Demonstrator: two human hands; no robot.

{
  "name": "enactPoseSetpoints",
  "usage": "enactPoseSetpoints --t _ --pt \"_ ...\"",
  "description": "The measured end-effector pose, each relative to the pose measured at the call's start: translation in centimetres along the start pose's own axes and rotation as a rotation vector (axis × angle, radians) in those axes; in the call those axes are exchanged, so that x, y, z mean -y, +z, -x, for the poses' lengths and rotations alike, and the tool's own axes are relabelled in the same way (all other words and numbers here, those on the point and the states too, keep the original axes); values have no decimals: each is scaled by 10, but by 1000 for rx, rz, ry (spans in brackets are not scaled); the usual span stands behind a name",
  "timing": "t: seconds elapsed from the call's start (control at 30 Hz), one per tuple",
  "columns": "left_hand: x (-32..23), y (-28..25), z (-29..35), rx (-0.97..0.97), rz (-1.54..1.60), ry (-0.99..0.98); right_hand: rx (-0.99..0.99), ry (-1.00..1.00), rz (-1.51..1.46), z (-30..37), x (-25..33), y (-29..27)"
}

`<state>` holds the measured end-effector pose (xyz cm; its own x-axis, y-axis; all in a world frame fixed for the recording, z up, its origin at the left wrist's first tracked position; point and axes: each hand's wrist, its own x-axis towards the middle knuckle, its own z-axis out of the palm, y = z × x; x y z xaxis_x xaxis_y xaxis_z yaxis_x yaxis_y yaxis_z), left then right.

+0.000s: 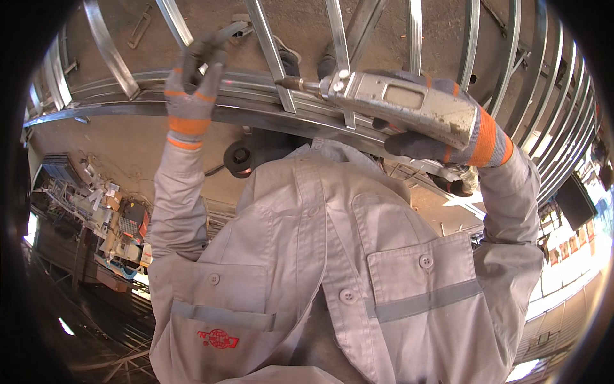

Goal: The person positions metal bars onto a curved frame and uses a handheld welding tool to join them. The person repeatedly places bars and welds them in place while another worker is visible nearby.

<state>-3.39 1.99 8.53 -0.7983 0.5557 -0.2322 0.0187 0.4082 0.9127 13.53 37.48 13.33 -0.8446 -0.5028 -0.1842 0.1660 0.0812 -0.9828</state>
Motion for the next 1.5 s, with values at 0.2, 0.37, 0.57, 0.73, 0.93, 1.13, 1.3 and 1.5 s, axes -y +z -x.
enactPoseSetpoints --t 0.2,0.37,0.57,0.73,0.93,1.13,1.3,1.5 --pt "44 40 23 216 -94 -211 2 145 -69 20 -7 6" --pt "82 47 9 341 -4 -470 -26 148 -274 15 -12 9" --pt "82 49 5 386 290 -410 25 201 -75 10 -7 12" --pt "76 50 5 345 346 -384 34 50 -94 1 -19 20" --pt "86 48 2 373 356 -362 40 158 -220 7 -26 23" --pt "88 46 3 399 338 -330 16 3 -92 4 -31 28" --pt "89 46 0 398 210 -293 18 58 -154 4 -28 28" --pt "91 47 -1 350 179 -442 28 75 -149 1 -26 30"
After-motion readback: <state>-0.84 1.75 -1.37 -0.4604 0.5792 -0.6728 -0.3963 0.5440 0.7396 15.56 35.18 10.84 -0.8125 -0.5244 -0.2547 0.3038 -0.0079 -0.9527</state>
